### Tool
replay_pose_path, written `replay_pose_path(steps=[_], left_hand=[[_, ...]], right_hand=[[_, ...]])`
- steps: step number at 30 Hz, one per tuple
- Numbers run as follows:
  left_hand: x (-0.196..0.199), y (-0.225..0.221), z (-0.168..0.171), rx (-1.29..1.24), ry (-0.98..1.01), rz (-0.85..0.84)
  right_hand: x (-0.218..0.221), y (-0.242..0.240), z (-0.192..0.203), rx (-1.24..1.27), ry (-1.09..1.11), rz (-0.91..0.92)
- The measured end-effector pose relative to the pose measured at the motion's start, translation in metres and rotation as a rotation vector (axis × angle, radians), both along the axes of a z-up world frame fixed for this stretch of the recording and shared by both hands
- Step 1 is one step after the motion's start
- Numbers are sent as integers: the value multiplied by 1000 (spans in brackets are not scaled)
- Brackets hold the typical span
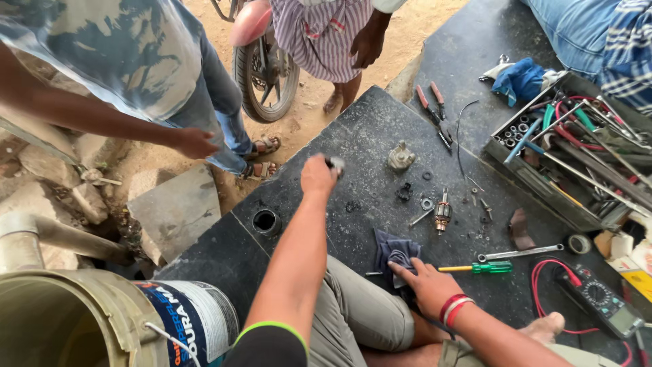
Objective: The person cleans and wipes a small motor component and a cylinder with a cloth, then uses a small screwdriver to scrape dirt and grease from a copper rotor.
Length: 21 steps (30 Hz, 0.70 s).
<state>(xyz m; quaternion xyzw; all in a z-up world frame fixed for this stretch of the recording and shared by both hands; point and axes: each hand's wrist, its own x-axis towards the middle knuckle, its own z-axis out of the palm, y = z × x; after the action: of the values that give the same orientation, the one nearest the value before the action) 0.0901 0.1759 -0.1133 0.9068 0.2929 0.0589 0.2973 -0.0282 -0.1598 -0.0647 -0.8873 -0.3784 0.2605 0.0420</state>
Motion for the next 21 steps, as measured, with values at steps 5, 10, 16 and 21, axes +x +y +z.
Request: replay_pose_path(steps=[5, 10, 16, 21], left_hand=[[1, -22, 73, -369, -420, -14], [-69, -106, 132, -775, -473, -273], [-121, -160, 165, -1167, -402, -975], [-137, -158, 165, -1479, -309, -1197]], right_hand=[[0, -3, -20, 29, 26, -48], [8, -3, -38, 38, 83, -193], [17, 1, -25, 465, 269, -418], [62, 34, 17, 865, 221, -524]])
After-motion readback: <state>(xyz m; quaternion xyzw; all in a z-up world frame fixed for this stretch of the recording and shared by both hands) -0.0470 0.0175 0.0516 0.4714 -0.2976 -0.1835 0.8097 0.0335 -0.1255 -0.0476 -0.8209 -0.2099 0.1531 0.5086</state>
